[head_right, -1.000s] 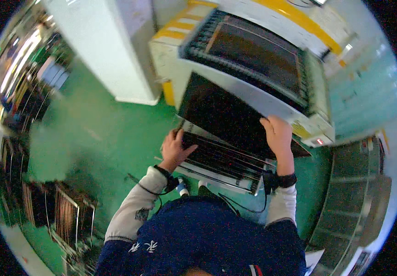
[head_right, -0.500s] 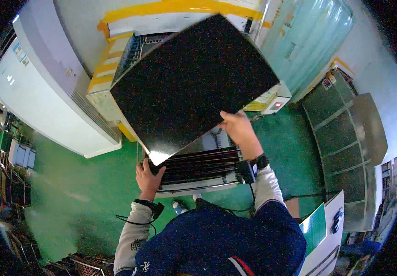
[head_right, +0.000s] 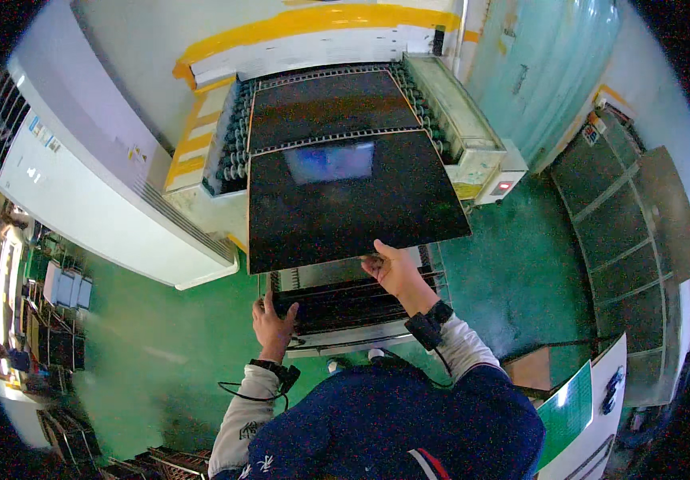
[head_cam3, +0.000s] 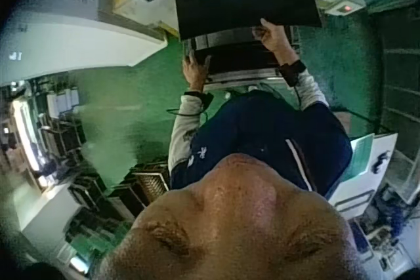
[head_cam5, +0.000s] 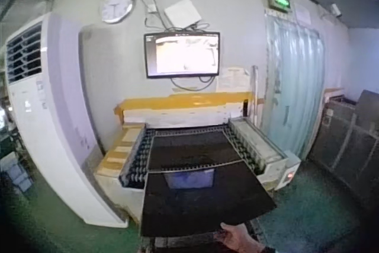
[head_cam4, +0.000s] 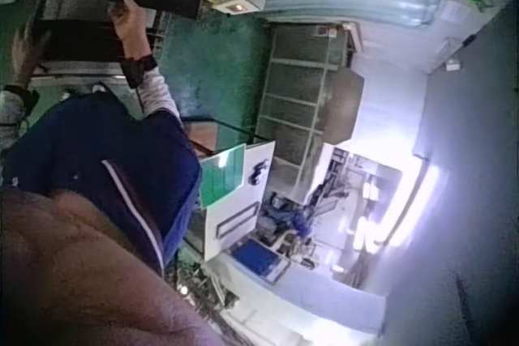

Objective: Manually loading glass or plastic sheets into a processing machine and organizing them in racks.

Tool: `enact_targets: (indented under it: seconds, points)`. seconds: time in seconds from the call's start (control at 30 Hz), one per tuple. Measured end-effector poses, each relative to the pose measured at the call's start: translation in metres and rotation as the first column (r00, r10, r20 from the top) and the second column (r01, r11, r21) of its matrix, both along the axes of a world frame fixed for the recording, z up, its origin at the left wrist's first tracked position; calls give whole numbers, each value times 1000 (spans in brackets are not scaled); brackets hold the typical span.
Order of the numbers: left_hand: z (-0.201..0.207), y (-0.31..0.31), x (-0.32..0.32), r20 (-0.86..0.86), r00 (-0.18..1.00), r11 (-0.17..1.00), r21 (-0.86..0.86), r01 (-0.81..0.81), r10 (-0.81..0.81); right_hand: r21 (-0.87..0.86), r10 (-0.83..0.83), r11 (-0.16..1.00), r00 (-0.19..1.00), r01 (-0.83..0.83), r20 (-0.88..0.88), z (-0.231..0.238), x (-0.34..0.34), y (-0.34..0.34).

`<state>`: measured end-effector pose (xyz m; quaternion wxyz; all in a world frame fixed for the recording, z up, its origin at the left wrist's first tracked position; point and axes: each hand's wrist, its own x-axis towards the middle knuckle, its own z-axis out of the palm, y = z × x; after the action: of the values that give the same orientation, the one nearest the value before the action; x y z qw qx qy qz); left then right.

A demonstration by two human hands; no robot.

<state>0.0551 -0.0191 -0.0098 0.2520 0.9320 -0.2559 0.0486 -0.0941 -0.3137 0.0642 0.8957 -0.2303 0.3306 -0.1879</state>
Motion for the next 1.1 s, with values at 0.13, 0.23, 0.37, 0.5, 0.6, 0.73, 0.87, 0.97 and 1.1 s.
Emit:
enact_targets:
  seconds: [0.13,0.23,0.37,0.5,0.6,0.73,0.87,0.97,1.1]
  points:
    - [5,-5,-1,-12,1000,999,31,-12,13,-22,180,983,980,-182,-82,-7,-1,-1]
    - [4,-5,-1,-35,999,998,56,-16,18,-48,215,974,971,-221,-107,-11,-1,-2]
    - [5,-7,-3,-59,998,999,35,9,-7,-125,233,960,963,-250,-137,-20,4,-16]
    - [3,-7,-6,-21,1000,999,54,-8,9,-181,290,932,946,-313,-143,-2,9,-22]
    - [8,-9,-8,-45,999,998,59,-10,13,-185,293,932,948,-312,-122,-1,14,-26]
    - [12,-10,-10,-46,999,993,120,14,-9,-176,292,934,948,-311,-127,1,17,-30]
    - [10,-10,-10,-51,999,991,132,9,-3,-176,282,939,954,-296,-99,-4,25,-36]
    - [7,-10,-9,-42,999,993,122,1,4,-198,289,934,954,-299,-79,-1,30,-43]
    - [4,-9,-7,-34,999,994,108,4,0,-202,322,923,945,-328,-63,-4,38,-53]
